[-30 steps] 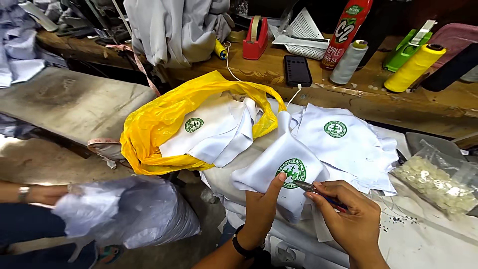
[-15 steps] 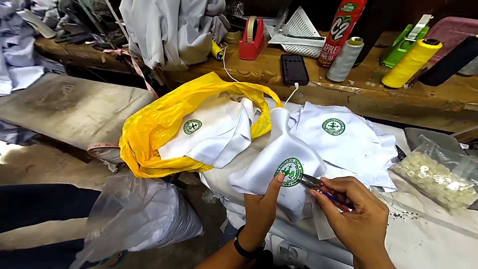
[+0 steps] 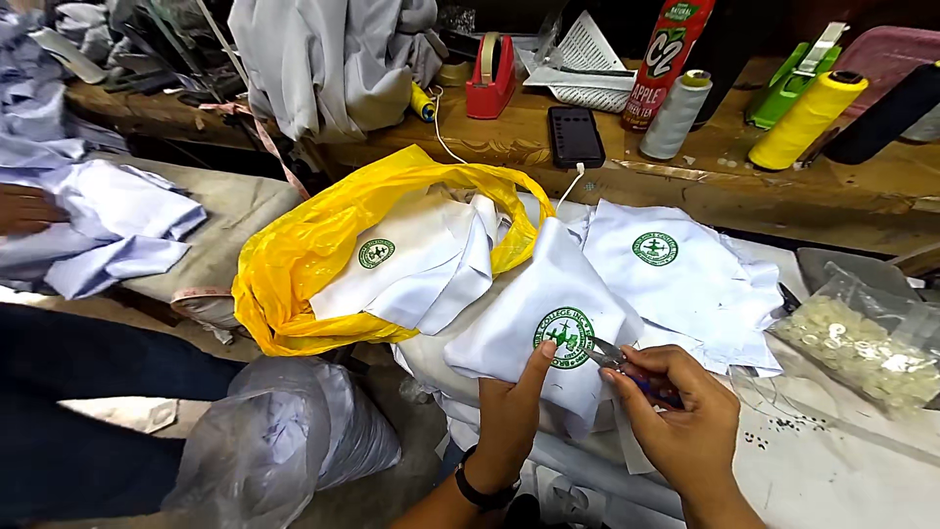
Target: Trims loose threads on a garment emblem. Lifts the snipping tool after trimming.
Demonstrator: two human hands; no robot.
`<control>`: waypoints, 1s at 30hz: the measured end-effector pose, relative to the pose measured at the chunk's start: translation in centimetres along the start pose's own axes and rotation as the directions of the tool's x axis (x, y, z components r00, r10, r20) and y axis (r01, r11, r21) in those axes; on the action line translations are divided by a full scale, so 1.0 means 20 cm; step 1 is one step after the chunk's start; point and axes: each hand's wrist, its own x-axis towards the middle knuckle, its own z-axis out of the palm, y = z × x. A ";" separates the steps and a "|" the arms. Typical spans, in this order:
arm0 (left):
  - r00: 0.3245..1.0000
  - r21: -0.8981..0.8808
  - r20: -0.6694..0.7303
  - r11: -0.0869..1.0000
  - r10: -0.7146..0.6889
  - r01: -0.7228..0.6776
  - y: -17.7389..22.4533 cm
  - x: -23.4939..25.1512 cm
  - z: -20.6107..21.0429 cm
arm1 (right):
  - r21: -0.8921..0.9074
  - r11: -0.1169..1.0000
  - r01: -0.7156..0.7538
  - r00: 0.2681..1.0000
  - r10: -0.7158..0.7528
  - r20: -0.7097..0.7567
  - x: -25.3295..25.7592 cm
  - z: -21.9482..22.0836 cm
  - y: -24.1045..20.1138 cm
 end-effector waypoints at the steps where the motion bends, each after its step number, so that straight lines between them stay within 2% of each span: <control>1: 0.999 -0.020 -0.005 0.999 -0.039 0.039 0.01 0.00 0.00 | 0.022 1.000 -0.016 1.000 0.016 0.001 0.00 0.00 0.00; 4: 0.998 -0.034 0.001 0.997 -0.070 0.070 0.01 0.00 0.00 | -0.001 1.000 0.021 1.000 -0.021 -0.017 0.00 0.00 0.00; 8: 1.000 0.006 0.011 1.000 -0.004 0.004 0.01 0.00 -0.01 | -0.128 0.983 0.129 0.991 -0.131 -0.003 0.01 -0.01 -0.01; 17: 0.998 0.041 0.033 0.997 0.057 -0.059 -0.01 0.00 -0.01 | -0.132 0.986 0.105 0.994 -0.106 0.005 0.01 -0.02 -0.02; 22: 0.996 0.009 0.047 0.997 -0.079 0.079 0.02 0.02 -0.02 | 0.037 0.999 -0.018 0.999 0.016 0.036 0.00 0.00 0.01; 25: 0.989 -0.015 0.056 0.991 -0.134 0.135 0.03 0.03 -0.02 | 0.022 0.998 0.052 0.998 -0.053 0.034 0.01 0.00 0.02; 30: 0.992 -0.026 0.060 0.993 -0.115 0.116 0.02 0.03 -0.02 | 0.015 0.992 0.124 0.990 -0.125 0.064 0.02 -0.02 0.03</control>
